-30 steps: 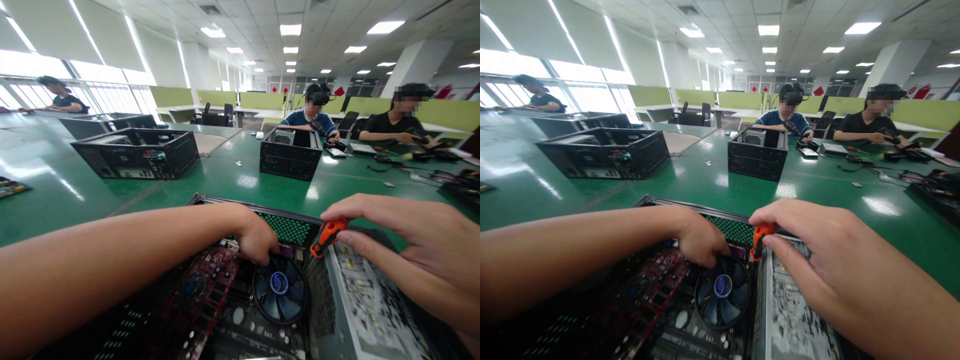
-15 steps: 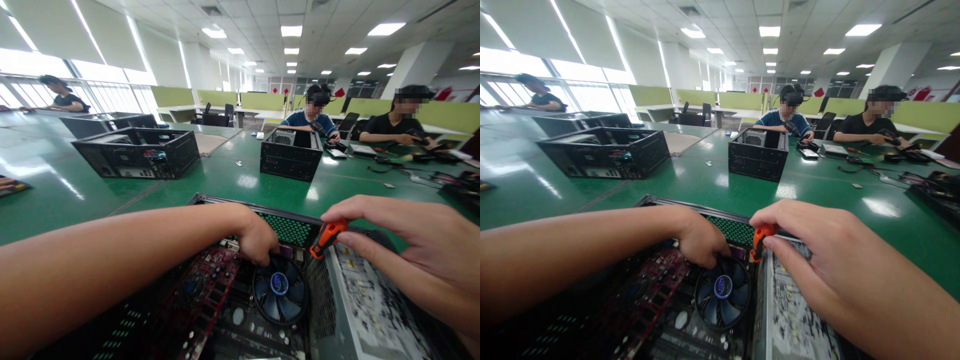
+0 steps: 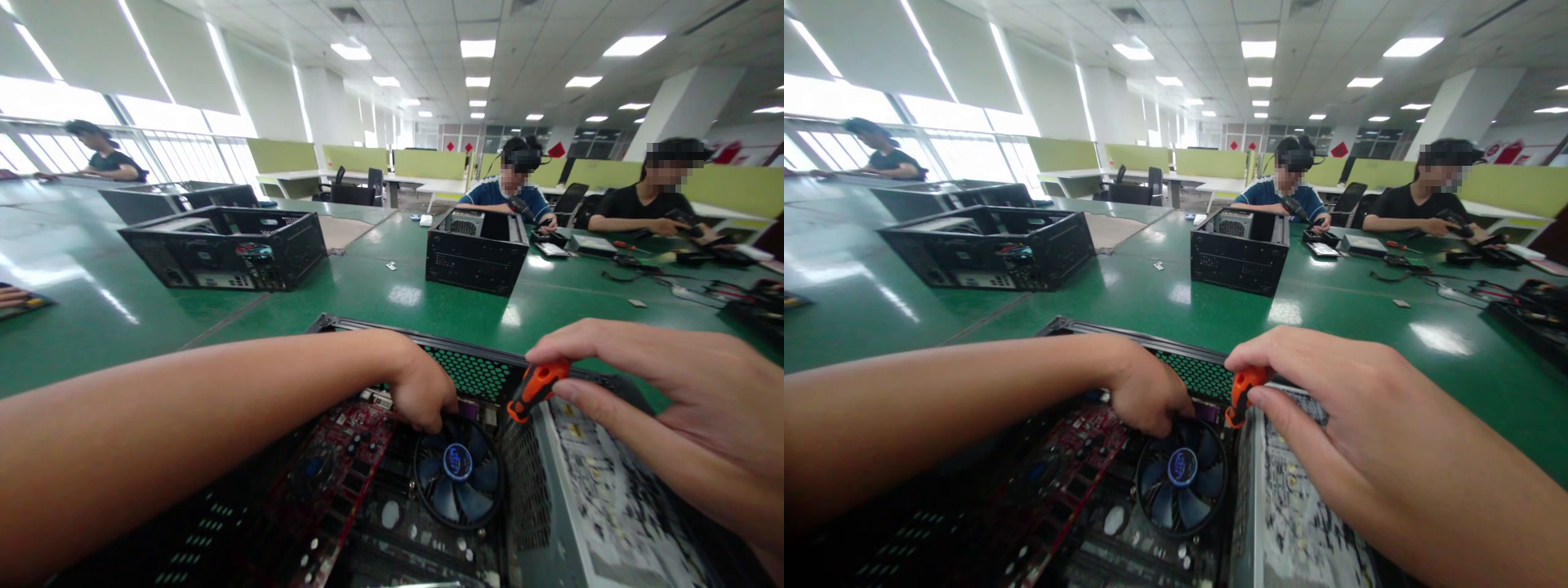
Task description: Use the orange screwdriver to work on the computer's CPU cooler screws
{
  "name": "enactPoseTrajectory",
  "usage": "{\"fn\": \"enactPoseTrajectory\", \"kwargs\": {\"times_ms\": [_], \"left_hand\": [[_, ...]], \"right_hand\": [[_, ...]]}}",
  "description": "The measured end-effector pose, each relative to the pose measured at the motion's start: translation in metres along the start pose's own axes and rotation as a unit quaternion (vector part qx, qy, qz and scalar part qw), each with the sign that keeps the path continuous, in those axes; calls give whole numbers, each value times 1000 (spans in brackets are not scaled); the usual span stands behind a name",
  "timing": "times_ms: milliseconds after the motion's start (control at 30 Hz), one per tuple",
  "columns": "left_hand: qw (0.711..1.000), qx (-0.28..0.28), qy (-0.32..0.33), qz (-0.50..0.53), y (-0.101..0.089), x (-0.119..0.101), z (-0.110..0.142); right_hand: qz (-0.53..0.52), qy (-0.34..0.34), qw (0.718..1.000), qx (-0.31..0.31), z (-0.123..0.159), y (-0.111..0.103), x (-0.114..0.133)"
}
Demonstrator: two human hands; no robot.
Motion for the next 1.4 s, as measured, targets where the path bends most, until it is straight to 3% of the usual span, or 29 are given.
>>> {"fn": "enactPoseTrajectory", "kwargs": {"times_ms": [233,367,600,867,1033,1233,1400], "left_hand": [[1000,2,-8,-5,-1,-2,3],[1000,-12,-2,6,-1,-3,2],[1000,9,-4,-29,-2,-7,4],[999,9,-13,-28,-3,-8,4],[999,20,-9,-42,-3,-9,4],[998,21,5,-52,-2,-7,2],[999,27,6,-31,-1,-6,2]], "right_hand": [[-5,91,996,10,19,5,-5],[11,109,994,20,30,8,-11],[-8,128,992,3,14,15,-7],[-29,95,995,-6,-1,12,0],[-42,49,998,29,-8,7,2],[-53,82,995,-10,-4,7,6],[-77,84,993,13,-10,1,3]]}}
Point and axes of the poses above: each hand's wrist, its own z-axis away from the middle knuckle, its own y-axis out of the palm, x = y × z, the point moved 1 cm from there along -z, towards the middle knuckle, and after that the axes turned 4 degrees about -y, right-handed, at the moved point
